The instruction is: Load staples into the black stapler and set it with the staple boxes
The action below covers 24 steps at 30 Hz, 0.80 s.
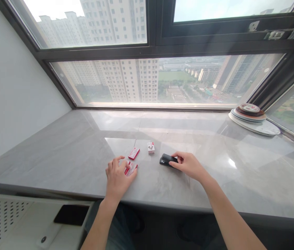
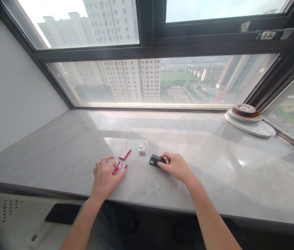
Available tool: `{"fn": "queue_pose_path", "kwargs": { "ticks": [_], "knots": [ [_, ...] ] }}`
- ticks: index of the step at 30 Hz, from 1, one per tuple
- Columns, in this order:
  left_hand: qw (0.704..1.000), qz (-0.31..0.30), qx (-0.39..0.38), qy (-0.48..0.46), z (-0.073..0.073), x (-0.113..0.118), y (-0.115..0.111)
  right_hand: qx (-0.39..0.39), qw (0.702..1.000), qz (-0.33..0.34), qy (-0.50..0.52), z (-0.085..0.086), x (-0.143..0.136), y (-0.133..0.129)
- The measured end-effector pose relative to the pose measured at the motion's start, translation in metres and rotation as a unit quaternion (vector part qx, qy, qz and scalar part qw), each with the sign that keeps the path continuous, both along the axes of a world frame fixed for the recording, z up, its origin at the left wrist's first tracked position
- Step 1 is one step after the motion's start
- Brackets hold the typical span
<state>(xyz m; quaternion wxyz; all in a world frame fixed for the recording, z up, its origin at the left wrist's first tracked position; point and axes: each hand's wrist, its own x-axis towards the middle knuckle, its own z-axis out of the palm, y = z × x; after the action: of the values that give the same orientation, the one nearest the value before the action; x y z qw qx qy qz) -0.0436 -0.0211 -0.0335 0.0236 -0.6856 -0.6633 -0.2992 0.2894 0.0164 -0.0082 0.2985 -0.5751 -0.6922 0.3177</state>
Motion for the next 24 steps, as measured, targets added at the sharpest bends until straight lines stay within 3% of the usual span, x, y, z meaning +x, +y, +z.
{"fn": "queue_pose_path", "kwargs": {
  "ticks": [6, 9, 13, 18, 24],
  "knots": [
    [0.986, -0.147, -0.059, -0.055, -0.005, -0.019, 0.022, 0.003, 1.0, -0.008, -0.009, 0.001, -0.003, -0.001],
    [0.976, -0.172, -0.098, -0.09, -0.004, -0.019, 0.027, -0.012, 1.0, -0.008, -0.011, 0.004, -0.002, -0.004],
    [0.969, -0.208, -0.111, -0.069, -0.005, -0.012, 0.032, -0.041, 0.999, -0.001, -0.006, 0.009, 0.0, -0.007],
    [0.97, -0.228, -0.082, -0.007, -0.011, 0.019, 0.043, -0.105, 0.994, 0.007, -0.003, 0.007, -0.007, -0.015],
    [0.986, -0.147, -0.018, 0.077, -0.021, 0.073, 0.054, -0.126, 0.988, -0.064, 0.056, -0.006, -0.026, -0.031]
  ]
}}
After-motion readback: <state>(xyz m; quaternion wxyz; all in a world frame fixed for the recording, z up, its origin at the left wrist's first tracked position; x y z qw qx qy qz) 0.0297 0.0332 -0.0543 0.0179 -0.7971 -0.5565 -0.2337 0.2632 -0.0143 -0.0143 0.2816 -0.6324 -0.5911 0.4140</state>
